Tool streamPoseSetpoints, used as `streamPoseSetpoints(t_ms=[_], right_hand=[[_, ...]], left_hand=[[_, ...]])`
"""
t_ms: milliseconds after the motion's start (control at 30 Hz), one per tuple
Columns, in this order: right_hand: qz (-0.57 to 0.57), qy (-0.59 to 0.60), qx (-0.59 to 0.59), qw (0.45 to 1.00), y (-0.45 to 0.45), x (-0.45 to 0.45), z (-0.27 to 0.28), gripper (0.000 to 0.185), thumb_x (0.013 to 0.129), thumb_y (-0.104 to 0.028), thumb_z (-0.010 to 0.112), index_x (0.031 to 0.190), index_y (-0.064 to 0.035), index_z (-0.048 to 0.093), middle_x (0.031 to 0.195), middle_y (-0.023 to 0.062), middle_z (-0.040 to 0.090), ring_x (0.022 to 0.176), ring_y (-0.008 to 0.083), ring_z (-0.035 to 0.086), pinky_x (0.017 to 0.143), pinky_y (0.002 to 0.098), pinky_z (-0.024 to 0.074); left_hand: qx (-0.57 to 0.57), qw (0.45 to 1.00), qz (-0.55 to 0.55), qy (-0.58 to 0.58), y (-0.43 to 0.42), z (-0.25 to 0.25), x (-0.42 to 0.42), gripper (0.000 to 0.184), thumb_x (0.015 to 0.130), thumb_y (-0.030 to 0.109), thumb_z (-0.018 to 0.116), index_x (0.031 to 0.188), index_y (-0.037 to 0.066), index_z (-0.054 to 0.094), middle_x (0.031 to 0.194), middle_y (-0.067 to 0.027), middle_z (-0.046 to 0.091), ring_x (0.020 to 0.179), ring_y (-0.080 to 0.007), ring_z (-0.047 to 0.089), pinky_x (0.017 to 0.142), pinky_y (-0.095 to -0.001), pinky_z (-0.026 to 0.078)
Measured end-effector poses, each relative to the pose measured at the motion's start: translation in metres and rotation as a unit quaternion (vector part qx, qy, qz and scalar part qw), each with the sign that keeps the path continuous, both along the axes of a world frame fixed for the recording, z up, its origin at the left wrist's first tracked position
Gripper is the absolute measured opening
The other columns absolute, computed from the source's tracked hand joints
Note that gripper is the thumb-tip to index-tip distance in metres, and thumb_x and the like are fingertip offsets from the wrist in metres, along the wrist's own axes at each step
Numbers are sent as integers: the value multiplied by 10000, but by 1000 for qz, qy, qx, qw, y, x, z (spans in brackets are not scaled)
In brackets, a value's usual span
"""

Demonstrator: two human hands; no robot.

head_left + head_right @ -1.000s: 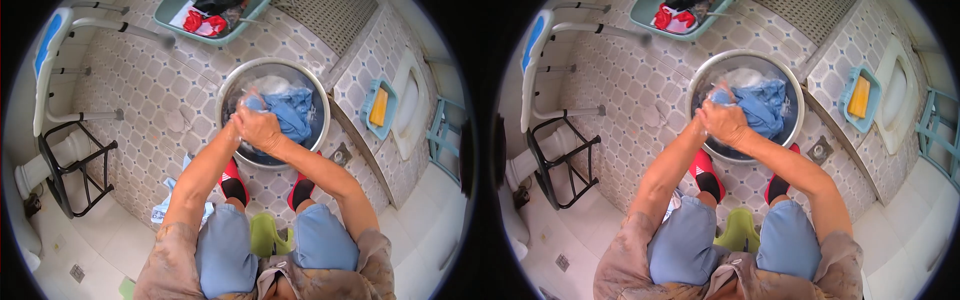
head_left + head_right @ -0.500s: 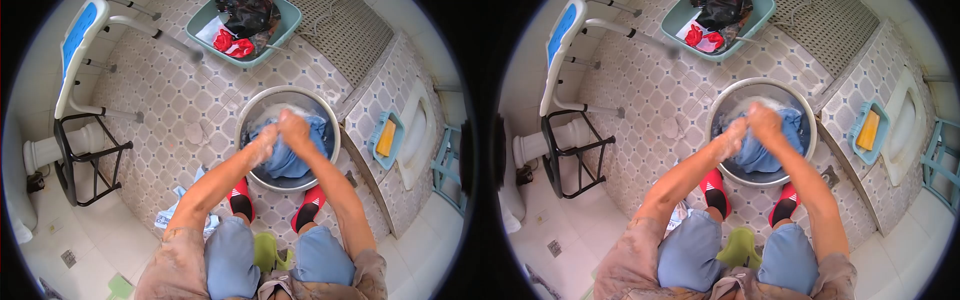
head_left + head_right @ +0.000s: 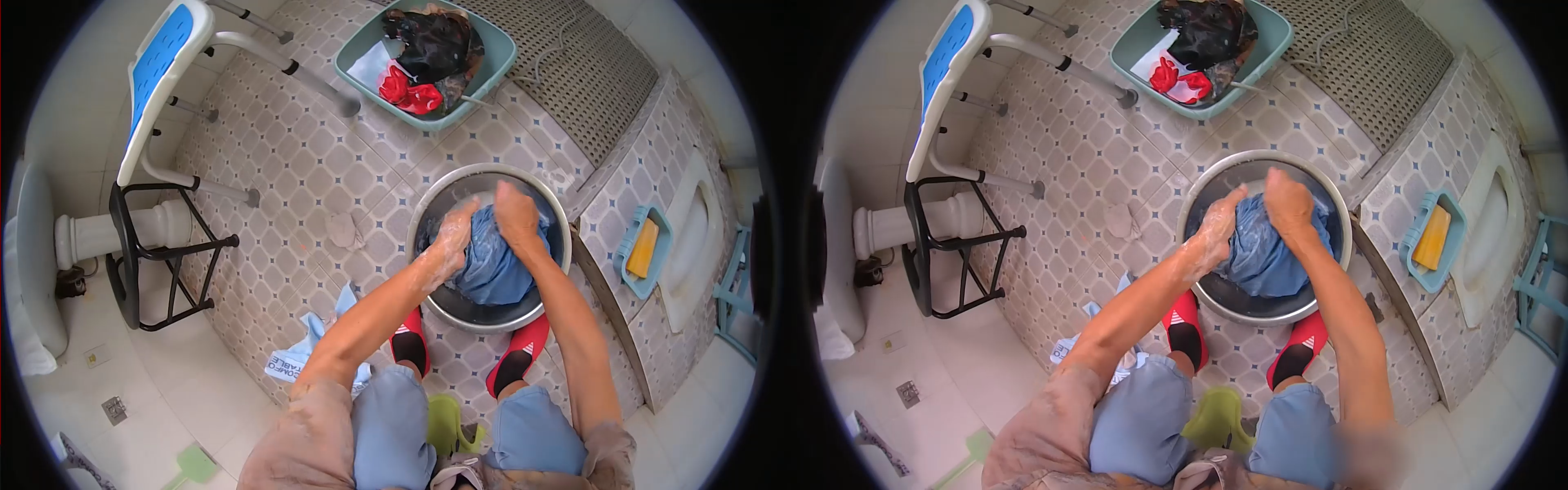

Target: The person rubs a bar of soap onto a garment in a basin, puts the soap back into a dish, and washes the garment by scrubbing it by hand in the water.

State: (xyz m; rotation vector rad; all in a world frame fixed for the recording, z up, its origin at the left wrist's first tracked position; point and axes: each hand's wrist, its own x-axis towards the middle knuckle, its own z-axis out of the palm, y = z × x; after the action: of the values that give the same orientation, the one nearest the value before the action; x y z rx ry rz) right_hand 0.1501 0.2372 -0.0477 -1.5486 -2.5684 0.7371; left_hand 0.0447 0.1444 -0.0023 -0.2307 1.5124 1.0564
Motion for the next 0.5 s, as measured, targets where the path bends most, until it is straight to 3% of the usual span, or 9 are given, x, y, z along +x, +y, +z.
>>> streamPoseSetpoints(t_ms=[33,67,133,200,267,300,333,400,500], right_hand=[[-58,68,30,996,5,7,-1,279,969,-275,430,995,-76,624,864,234,662,778,428,651,698,527,504],[-115,134,58,983,7,12,-4,293,980,-287,428,1062,-67,604,881,235,662,795,431,648,717,525,492],[-148,189,9,971,-1,16,28,288,961,-272,459,1117,-63,581,897,217,658,826,417,638,744,511,477],[-185,243,-44,951,-24,14,43,311,942,-258,490,1171,-58,558,912,199,654,856,403,627,771,497,461],[86,160,190,965,-50,14,36,336,880,-208,546,1183,-63,536,936,154,631,892,360,592,820,466,429],[87,154,183,967,-56,16,24,336,880,-208,546,1183,-63,536,936,154,631,892,360,592,820,466,429],[118,87,149,978,-60,17,9,346,851,-209,565,1167,-69,543,945,145,625,902,350,581,834,462,416],[145,17,110,983,-55,14,-13,357,822,-210,584,1151,-75,550,954,136,619,911,340,570,849,458,403],[154,-69,113,979,-29,2,-22,361,842,-212,580,1173,-72,543,913,170,645,878,356,612,800,481,443]], left_hand=[[113,987,31,-106,0,8,-10,492,867,357,599,1193,-10,570,1236,-117,577,1154,-228,536,963,-358,414],[113,987,35,-109,-4,-2,-18,492,867,357,599,1193,-10,570,1236,-117,577,1154,-228,536,963,-358,414],[204,968,-29,147,-8,-34,-32,391,796,227,635,1123,18,592,1114,-86,623,1031,-224,585,906,-349,448],[209,959,-68,180,-9,-37,-23,354,731,114,640,1068,25,586,1036,-111,625,993,-255,592,906,-380,450],[218,832,-233,453,-18,-63,-13,379,758,82,599,1134,42,559,1057,-161,603,1018,-283,578,940,-381,441],[253,756,-285,532,-20,-82,-11,360,790,96,571,1145,44,540,1032,-224,585,991,-363,581,894,-420,468],[249,762,-288,523,-21,-82,-5,360,790,96,571,1145,44,540,1032,-224,585,991,-363,581,894,-420,468],[167,694,-366,597,-16,-82,3,319,811,128,588,1117,50,546,1022,-237,582,965,-408,581,831,-470,488],[150,697,-373,593,1,-93,-1,241,830,160,598,1048,57,583,967,-228,599,896,-418,603,794,-486,491]])
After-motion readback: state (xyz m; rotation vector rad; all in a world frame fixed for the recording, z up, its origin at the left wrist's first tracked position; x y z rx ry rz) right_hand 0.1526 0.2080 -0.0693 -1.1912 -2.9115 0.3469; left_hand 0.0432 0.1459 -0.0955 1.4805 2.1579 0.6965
